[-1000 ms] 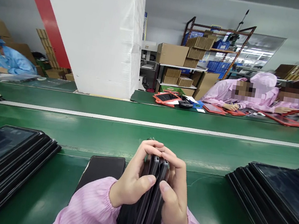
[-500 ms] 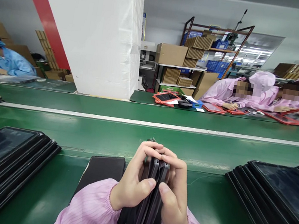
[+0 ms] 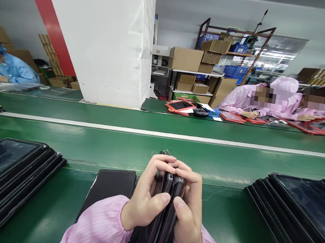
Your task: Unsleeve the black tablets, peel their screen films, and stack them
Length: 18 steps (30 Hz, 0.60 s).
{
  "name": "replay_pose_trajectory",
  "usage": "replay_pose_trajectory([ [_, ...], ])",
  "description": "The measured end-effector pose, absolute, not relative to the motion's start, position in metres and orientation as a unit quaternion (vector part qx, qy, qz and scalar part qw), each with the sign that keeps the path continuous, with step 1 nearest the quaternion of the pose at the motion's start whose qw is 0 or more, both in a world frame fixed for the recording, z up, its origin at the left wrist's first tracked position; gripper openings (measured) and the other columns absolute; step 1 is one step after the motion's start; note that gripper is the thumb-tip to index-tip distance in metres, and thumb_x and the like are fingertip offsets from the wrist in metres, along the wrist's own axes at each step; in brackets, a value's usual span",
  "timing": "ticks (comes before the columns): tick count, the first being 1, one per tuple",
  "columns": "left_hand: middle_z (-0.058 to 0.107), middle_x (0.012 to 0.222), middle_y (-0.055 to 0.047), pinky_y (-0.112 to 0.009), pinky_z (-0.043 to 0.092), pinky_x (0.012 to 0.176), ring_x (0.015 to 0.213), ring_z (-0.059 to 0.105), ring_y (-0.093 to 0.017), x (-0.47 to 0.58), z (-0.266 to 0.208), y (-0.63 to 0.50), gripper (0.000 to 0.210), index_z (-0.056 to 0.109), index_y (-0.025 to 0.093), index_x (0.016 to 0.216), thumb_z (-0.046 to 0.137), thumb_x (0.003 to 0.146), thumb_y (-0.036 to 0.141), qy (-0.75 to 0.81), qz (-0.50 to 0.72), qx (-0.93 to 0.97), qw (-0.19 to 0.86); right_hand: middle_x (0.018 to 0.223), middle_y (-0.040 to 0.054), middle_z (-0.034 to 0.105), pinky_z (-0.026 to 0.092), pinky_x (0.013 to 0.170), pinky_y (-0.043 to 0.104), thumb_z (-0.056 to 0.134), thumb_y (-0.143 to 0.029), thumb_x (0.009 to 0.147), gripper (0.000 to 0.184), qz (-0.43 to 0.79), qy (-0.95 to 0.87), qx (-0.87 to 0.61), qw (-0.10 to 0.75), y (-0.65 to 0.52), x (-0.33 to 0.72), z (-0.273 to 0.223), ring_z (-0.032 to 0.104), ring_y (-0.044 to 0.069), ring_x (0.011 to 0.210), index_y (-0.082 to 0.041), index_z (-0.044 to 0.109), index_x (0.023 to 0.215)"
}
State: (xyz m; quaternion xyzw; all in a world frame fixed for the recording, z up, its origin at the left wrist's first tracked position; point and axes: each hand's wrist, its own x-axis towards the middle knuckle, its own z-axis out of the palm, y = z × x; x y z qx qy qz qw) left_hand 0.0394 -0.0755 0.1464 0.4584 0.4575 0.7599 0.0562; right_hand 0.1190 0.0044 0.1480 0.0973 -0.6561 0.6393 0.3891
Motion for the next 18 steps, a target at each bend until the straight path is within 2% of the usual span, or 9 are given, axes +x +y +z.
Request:
replay_pose_trajectory([
  [6, 0.053, 0.123, -0.006, -0.053, 0.031, 0.112, 0.122, 0.049, -0.03, 0.041, 0.146, -0.073, 0.034, 0.064, 0.029, 0.109, 0.066, 0.083, 0.051, 0.456, 0.755, 0.471, 0.016, 0.139, 0.004, 0.048, 0.05, 0.098, 0.041, 0.047, -0.032, 0.098, 0.029, 0.634, -0.65, 0.1, 0.406, 0.002, 0.12, 0.145, 0.045, 0.026, 0.133, -0.034, 0.052, 0.127],
  [12, 0.053, 0.125, -0.007, -0.053, 0.034, 0.111, 0.124, 0.049, -0.031, 0.044, 0.146, -0.074, 0.031, 0.064, 0.029, 0.108, 0.064, 0.085, 0.049, 0.457, 0.759, 0.463, 0.012, 0.143, 0.0025, 0.045, 0.045, 0.105, 0.041, 0.05, -0.031, 0.096, 0.037, 0.62, -0.658, 0.095, 0.418, -0.004, 0.12, 0.143, 0.042, 0.024, 0.136, -0.035, 0.049, 0.132],
  [18, 0.054, 0.124, -0.009, -0.055, 0.04, 0.106, 0.125, 0.049, -0.034, 0.045, 0.147, -0.077, 0.031, 0.062, 0.027, 0.104, 0.064, 0.082, 0.049, 0.465, 0.759, 0.455, 0.009, 0.145, 0.0019, 0.044, 0.045, 0.105, 0.039, 0.054, -0.03, 0.092, 0.045, 0.595, -0.681, 0.094, 0.417, -0.007, 0.121, 0.141, 0.041, 0.024, 0.136, -0.037, 0.047, 0.136],
])
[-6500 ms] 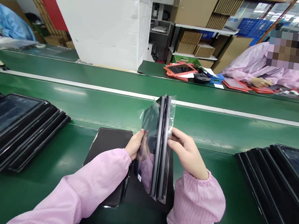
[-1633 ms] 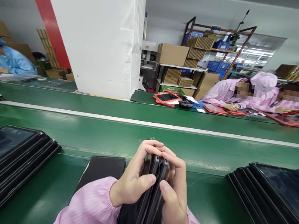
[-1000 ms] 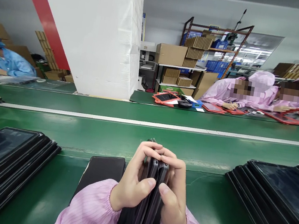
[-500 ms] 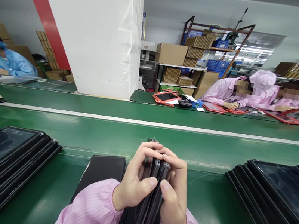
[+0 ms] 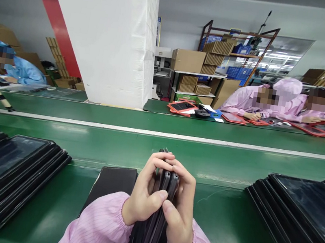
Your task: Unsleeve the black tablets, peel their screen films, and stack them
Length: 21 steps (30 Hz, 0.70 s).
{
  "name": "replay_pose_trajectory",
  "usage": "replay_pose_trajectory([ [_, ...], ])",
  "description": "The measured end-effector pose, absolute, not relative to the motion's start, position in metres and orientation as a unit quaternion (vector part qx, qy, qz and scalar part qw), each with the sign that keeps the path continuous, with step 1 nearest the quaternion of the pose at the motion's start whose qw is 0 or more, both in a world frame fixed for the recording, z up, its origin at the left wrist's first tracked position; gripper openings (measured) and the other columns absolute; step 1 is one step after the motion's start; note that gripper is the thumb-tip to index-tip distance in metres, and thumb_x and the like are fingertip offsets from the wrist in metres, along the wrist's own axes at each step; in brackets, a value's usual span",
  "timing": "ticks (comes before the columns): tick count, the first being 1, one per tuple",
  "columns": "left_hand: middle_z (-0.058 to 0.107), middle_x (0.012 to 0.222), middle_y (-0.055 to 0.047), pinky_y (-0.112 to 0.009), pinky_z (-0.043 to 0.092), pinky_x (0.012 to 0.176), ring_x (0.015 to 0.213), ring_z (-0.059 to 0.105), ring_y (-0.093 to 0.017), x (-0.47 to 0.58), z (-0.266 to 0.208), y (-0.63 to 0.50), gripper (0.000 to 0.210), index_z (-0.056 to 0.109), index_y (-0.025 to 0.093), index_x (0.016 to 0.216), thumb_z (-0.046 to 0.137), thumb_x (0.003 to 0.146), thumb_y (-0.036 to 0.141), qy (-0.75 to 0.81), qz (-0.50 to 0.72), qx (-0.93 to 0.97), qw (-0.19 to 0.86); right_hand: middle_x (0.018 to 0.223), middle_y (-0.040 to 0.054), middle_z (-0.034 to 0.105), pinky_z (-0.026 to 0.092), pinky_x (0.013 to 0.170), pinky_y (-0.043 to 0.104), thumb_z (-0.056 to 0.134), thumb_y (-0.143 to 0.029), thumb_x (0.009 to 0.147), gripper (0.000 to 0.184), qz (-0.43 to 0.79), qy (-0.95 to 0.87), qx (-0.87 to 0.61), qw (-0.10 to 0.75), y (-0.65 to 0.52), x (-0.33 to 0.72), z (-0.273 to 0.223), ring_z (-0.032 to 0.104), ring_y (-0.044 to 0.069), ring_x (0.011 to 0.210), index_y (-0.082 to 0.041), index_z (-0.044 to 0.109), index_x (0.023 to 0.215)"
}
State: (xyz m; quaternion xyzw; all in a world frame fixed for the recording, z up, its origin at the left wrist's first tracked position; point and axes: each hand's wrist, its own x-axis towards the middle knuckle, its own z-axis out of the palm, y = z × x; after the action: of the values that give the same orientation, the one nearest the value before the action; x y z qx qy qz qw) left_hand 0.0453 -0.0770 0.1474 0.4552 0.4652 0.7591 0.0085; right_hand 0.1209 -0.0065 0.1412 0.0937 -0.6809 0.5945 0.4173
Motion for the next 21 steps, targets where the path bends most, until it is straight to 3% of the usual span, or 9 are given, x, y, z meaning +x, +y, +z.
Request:
replay_pose_trajectory([
  [6, 0.054, 0.123, -0.011, -0.054, 0.046, 0.099, 0.124, 0.05, -0.035, 0.0425, 0.1461, -0.0786, 0.034, 0.06, 0.025, 0.102, 0.063, 0.081, 0.052, 0.466, 0.757, 0.458, 0.003, 0.146, 0.003, 0.043, 0.045, 0.104, 0.043, 0.054, -0.028, 0.091, 0.047, 0.594, -0.682, 0.115, 0.41, -0.006, 0.121, 0.1428, 0.039, 0.027, 0.138, -0.036, 0.046, 0.136],
  [21, 0.055, 0.123, -0.011, -0.057, 0.041, 0.106, 0.126, 0.049, -0.036, 0.0403, 0.1484, -0.0822, 0.035, 0.061, 0.026, 0.103, 0.063, 0.08, 0.052, 0.458, 0.761, 0.46, 0.013, 0.147, 0.0033, 0.041, 0.041, 0.109, 0.048, 0.055, -0.025, 0.085, 0.055, 0.585, -0.69, 0.129, 0.405, -0.0062, 0.1192, 0.1441, 0.034, 0.029, 0.141, -0.035, 0.044, 0.138],
])
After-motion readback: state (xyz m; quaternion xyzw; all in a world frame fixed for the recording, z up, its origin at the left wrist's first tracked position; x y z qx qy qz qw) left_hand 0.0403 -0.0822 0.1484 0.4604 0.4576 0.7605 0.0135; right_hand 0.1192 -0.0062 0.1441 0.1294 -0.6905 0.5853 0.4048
